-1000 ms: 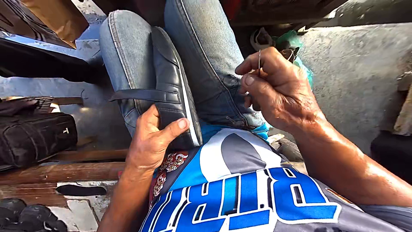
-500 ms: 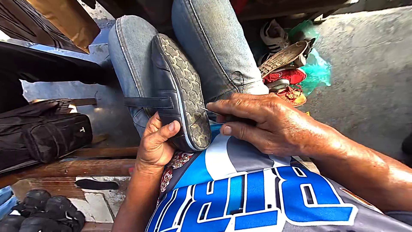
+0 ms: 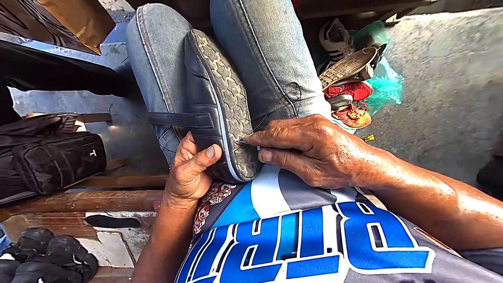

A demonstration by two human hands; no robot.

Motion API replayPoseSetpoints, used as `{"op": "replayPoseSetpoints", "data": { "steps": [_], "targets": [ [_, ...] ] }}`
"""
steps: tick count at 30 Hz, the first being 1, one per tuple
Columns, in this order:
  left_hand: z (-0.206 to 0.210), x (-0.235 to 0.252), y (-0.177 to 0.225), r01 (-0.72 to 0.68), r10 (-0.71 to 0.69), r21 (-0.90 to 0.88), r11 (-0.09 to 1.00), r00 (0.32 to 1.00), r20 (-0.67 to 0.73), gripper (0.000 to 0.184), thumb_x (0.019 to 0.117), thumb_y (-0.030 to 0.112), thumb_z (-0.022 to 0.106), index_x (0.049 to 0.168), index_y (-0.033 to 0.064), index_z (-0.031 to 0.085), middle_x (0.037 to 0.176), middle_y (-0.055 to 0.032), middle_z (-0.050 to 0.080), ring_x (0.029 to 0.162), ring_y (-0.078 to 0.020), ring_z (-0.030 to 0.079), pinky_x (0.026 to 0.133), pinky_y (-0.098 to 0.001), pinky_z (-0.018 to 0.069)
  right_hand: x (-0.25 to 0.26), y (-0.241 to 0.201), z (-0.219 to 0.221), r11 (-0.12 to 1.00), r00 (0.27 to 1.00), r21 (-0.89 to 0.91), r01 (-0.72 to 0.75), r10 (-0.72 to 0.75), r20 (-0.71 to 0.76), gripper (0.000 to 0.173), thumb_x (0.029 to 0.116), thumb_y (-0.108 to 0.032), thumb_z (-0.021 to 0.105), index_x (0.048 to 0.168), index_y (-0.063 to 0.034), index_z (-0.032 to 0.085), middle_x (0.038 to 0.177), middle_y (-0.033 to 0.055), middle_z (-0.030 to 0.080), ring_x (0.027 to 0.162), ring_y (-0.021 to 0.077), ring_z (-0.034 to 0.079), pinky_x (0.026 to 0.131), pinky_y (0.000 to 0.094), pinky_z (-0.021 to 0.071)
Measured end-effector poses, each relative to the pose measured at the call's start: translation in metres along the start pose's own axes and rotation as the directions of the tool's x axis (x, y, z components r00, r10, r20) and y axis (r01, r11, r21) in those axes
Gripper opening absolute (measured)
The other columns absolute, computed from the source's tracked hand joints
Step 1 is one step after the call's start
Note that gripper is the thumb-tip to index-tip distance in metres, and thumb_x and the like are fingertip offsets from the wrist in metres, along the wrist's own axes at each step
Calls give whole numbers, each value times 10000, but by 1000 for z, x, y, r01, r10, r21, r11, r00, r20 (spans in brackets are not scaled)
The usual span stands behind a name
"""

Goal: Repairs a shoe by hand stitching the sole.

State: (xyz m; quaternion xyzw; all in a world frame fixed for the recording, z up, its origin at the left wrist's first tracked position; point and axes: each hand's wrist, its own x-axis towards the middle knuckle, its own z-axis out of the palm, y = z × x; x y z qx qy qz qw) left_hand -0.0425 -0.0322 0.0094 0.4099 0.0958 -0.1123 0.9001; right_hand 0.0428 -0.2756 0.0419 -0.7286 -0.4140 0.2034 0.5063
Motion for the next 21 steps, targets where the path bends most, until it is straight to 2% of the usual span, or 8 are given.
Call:
{"op": "replayPoseSetpoints", "data": {
  "steps": [4,9,11,13,21],
  "targets": [
    [-1,0,1,2,-5,95,996,1000,27,372,944,153,731,1276,129,565,1143,-34,704,1043,-142,699,934,-353,591,-1,1,-3,999,999,31,-17,16,28,276,1009,-125,547,1162,-5,743,994,28,737,935,26,673,826,173,556],
    [-9,1,8,3,-38,228,974,988,153,454,892,136,770,1297,137,566,1154,-3,704,1040,-113,692,911,-315,595,1,5,-11,996,997,85,-32,26,68,245,986,-94,558,1098,-7,758,909,4,732,832,0,662,724,159,550],
    [-15,3,12,2,-67,284,959,974,218,490,863,125,787,1303,130,570,1161,2,706,1045,-109,692,909,-300,595,2,8,-17,993,991,102,-59,46,125,251,996,-91,543,1107,-19,756,952,0,745,884,-16,675,768,149,558],
    [-18,7,16,-19,-76,347,938,963,260,455,856,115,800,1268,122,606,1131,7,723,1015,-105,708,884,-291,611,5,12,-23,990,985,126,-68,46,168,266,996,-92,531,1120,-23,756,970,-3,751,900,-30,673,785,143,553],
    [-16,16,24,-64,-97,522,850,957,274,340,840,101,826,1137,114,662,1020,40,747,915,-76,730,812,-259,637,20,15,-33,991,963,115,-74,42,265,249,984,-83,532,1064,-33,762,901,-23,738,822,-41,659,690,134,532]
  ]
}}
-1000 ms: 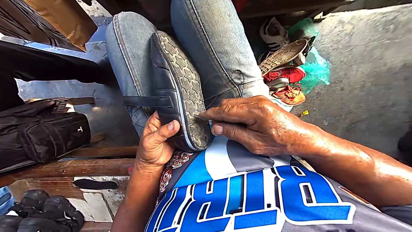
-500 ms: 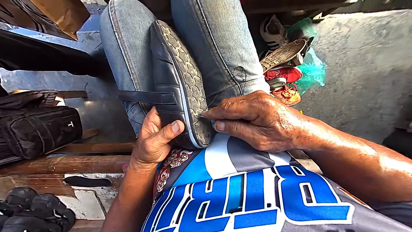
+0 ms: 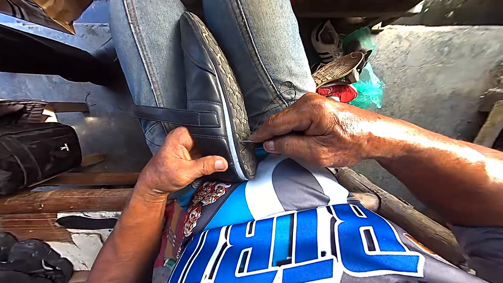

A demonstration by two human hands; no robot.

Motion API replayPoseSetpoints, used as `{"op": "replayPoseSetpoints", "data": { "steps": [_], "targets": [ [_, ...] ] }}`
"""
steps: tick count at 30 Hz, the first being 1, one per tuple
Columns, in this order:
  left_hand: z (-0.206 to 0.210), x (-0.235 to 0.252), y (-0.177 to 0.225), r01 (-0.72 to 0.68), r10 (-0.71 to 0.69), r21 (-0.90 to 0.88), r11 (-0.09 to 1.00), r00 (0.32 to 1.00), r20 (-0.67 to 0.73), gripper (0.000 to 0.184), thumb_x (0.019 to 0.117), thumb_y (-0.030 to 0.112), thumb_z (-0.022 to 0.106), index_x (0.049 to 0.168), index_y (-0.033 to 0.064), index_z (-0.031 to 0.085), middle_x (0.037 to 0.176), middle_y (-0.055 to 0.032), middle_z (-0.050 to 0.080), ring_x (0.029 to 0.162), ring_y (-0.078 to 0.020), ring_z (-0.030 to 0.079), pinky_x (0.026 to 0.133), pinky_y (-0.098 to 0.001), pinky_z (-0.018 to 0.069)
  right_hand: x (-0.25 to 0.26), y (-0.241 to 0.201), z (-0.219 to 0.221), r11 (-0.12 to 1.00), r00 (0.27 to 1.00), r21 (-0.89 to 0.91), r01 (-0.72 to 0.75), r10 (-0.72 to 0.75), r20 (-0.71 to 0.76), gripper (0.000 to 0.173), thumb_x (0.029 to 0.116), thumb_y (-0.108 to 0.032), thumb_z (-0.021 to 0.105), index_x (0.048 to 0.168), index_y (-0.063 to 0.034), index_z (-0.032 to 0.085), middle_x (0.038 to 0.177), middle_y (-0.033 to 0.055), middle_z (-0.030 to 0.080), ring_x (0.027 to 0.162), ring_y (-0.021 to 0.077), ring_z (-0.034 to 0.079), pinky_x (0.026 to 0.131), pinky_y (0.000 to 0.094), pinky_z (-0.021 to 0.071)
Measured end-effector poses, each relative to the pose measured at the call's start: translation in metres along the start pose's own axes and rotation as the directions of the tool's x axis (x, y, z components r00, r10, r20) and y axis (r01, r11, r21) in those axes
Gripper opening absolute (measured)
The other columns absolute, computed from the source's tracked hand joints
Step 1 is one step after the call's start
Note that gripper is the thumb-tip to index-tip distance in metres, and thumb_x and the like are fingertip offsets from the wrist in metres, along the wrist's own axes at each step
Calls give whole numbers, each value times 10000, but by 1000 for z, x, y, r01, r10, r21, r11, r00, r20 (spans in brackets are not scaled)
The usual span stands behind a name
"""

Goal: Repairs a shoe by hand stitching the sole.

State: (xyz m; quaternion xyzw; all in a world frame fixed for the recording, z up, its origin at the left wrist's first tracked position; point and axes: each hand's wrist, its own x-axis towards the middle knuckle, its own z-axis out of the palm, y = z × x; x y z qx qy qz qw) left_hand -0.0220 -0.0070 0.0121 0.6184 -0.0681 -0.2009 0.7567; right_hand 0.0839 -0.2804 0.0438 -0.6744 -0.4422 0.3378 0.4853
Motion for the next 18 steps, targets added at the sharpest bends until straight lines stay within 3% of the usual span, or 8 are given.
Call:
{"op": "replayPoseSetpoints", "data": {
  "steps": [12,18],
  "targets": [
    [2,8,2,-20,23,98,995,999,-26,347,805,96,845,1099,108,662,995,53,752,902,-66,737,804,-254,645,16,-7,8,985,1000,-170,-22,22,-1,221,949,-99,538,976,-83,757,799,-41,692,725,-9,620,603,198,491],
    [4,8,1,-17,23,115,993,999,-44,332,804,74,834,1087,82,659,982,40,752,891,-68,738,798,-252,646,27,-19,14,943,993,-314,-109,115,2,156,921,-122,556,863,-137,700,653,-76,563,584,28,537,489,249,405]
  ]
}}
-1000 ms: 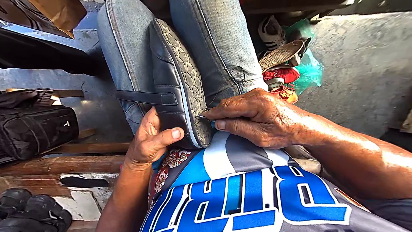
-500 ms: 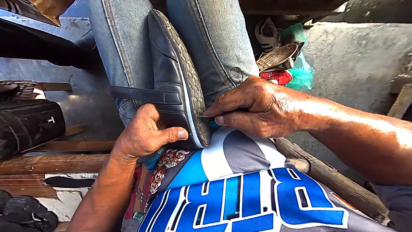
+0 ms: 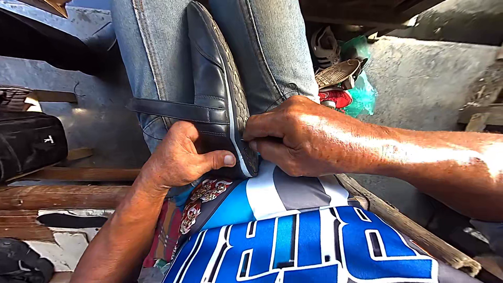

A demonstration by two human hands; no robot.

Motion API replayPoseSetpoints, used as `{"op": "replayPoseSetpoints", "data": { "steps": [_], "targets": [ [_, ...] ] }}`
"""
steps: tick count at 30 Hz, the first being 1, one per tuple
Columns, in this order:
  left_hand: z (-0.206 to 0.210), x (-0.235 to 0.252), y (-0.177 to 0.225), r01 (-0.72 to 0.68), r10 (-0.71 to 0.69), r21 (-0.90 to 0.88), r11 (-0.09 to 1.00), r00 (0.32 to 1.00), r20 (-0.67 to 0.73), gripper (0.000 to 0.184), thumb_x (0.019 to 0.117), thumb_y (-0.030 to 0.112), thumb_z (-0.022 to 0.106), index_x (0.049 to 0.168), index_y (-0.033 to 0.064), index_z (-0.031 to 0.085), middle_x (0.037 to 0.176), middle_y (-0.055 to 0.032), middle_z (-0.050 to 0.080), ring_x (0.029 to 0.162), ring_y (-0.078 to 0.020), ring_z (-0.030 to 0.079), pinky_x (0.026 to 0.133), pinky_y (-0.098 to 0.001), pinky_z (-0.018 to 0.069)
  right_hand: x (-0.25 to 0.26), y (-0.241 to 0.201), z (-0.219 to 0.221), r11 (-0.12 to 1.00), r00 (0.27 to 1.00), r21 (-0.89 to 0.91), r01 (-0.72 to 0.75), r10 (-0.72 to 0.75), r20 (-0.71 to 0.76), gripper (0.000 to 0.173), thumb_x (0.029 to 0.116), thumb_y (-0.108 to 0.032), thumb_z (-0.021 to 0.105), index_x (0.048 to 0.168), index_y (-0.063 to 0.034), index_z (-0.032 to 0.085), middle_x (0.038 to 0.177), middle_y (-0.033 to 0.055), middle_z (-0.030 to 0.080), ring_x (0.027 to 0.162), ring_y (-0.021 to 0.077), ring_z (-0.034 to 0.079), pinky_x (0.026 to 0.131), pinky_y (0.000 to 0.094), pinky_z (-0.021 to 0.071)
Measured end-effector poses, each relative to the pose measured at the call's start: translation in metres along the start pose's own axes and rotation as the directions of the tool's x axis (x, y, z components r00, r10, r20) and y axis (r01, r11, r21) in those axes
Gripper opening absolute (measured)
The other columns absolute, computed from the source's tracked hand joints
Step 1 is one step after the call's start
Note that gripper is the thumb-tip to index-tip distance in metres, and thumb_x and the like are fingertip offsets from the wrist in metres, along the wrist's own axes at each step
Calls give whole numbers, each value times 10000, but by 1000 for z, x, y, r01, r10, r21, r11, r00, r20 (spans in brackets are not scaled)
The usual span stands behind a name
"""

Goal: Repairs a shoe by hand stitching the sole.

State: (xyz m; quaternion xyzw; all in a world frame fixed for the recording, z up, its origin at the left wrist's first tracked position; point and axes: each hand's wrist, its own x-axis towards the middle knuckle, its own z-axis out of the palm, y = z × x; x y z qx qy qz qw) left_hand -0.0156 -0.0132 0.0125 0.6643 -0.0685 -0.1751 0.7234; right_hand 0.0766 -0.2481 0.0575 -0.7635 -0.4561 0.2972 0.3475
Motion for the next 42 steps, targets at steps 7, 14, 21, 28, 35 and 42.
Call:
{"op": "replayPoseSetpoints", "data": {
  "steps": [7,14,21,28,35,42],
  "targets": [
    [0,-2,-2,5,-5,-17,1000,1000,-20,318,805,65,821,1078,89,662,963,38,755,870,-66,739,777,-246,645,15,-7,-2,983,979,57,-177,170,114,56,945,-160,574,909,-154,617,693,-72,534,612,44,523,529,268,413],
    [10,-11,-8,-60,47,-241,969,997,-59,384,855,107,798,1191,95,611,1067,-4,731,958,-112,723,842,-287,627,-6,13,-3,972,1000,233,9,-10,1,148,1006,-149,560,952,-96,687,757,-72,620,666,-32,567,563,159,455],
    [-21,-56,5,-59,39,-45,997,936,-350,264,1047,400,554,1089,190,708,1105,44,688,991,-135,682,878,-348,597,-16,22,-2,921,999,390,5,9,-35,155,1043,-133,537,1021,-49,665,854,-25,654,772,5,631,675,166,548],
    [-31,-83,17,480,156,725,494,771,-617,441,1015,383,599,1325,74,654,1444,-199,521,1350,-317,496,1098,-490,441,-6,17,-13,946,994,312,-85,61,85,82,978,-95,569,945,-104,643,760,-58,614,669,-2,579,568,175,483],
    [15,-30,3,0,212,738,675,958,-194,189,937,117,594,987,108,776,1034,-45,724,1020,-169,647,922,-475,468,-6,19,-9,889,995,447,-96,74,67,96,971,-79,563,921,-71,644,738,-30,628,641,17,601,565,175,504],
    [2,-45,16,-22,229,636,772,942,-245,116,961,189,650,905,131,733,1076,9,645,1063,-83,607,942,-279,520,-6,21,-10,861,993,498,-102,57,105,82,994,-77,574,935,-59,627,755,-9,642,657,46,642,589,198,563]
  ]
}}
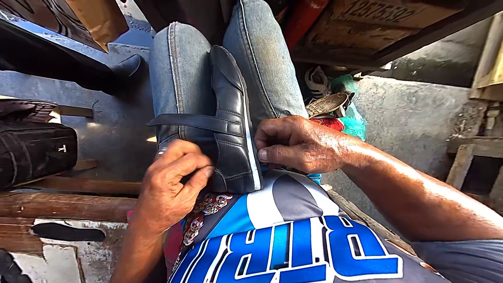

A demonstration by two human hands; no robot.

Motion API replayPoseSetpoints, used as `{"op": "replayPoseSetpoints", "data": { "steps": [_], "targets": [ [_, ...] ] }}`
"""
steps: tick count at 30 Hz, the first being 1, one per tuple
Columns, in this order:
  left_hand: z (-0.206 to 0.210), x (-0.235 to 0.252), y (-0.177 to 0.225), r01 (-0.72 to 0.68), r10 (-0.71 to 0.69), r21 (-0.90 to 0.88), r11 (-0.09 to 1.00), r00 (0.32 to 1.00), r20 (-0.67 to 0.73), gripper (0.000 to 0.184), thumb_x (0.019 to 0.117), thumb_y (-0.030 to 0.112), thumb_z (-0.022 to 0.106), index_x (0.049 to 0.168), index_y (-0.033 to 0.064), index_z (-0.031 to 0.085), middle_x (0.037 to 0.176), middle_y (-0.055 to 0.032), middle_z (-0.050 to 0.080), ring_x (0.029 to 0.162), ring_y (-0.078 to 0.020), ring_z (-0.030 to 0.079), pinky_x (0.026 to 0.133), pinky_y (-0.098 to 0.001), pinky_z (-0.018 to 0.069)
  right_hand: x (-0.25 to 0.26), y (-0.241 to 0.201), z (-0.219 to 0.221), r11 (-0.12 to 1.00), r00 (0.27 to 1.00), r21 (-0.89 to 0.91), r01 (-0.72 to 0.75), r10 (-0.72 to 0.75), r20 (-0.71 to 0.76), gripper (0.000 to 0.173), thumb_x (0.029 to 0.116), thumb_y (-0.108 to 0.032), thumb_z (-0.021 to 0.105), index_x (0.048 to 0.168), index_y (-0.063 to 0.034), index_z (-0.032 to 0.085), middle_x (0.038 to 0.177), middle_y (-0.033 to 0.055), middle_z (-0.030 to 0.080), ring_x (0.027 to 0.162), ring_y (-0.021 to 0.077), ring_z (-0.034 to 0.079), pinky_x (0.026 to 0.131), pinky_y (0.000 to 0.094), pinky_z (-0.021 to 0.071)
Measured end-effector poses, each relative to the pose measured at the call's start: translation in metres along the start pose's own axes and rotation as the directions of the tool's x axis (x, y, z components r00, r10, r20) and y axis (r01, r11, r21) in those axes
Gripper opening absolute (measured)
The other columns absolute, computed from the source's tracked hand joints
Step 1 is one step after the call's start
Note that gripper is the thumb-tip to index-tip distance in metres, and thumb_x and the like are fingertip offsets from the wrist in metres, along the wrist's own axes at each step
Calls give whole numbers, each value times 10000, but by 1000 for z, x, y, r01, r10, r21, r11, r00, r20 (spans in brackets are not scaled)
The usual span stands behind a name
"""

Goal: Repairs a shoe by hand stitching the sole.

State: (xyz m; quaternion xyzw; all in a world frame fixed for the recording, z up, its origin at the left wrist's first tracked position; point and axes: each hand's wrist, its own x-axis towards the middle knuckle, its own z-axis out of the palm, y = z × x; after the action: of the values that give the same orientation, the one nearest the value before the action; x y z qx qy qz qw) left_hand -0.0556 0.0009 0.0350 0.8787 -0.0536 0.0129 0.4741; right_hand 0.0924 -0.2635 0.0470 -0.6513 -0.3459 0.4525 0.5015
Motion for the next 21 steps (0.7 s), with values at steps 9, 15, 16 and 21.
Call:
{"op": "replayPoseSetpoints", "data": {
  "steps": [9,15,16,21],
  "targets": [
    [1,1,1,175,-128,-906,385,983,135,145,1020,266,634,993,158,727,913,0,710,636,-33,623,536,-152,508,-1,2,7,998,999,65,-10,13,-40,107,993,-62,553,924,-36,631,726,32,663,586,77,626,506,212,531],
    [42,15,-2,206,-236,-553,807,972,17,216,1055,67,466,1057,70,682,937,0,704,881,-81,689,832,-296,598,-1,2,12,1000,997,-5,-14,14,-78,102,986,-86,584,908,-51,638,705,10,641,589,61,609,513,198,514],
    [44,15,-2,193,-215,-573,797,976,30,254,1067,71,423,1084,78,676,972,3,704,927,-82,687,870,-309,591,-1,2,12,1000,997,-12,-11,10,-81,103,987,-85,585,906,-51,638,703,9,638,588,61,608,512,197,513],
    [44,17,-12,183,-141,-679,711,983,117,256,1052,47,440,1121,100,681,1016,7,713,961,-76,686,896,-305,585,-1,0,14,997,996,-81,-4,-3,-88,114,1004,-86,591,908,-57,646,698,-1,617,589,54,589,512,197,503]
  ]
}}
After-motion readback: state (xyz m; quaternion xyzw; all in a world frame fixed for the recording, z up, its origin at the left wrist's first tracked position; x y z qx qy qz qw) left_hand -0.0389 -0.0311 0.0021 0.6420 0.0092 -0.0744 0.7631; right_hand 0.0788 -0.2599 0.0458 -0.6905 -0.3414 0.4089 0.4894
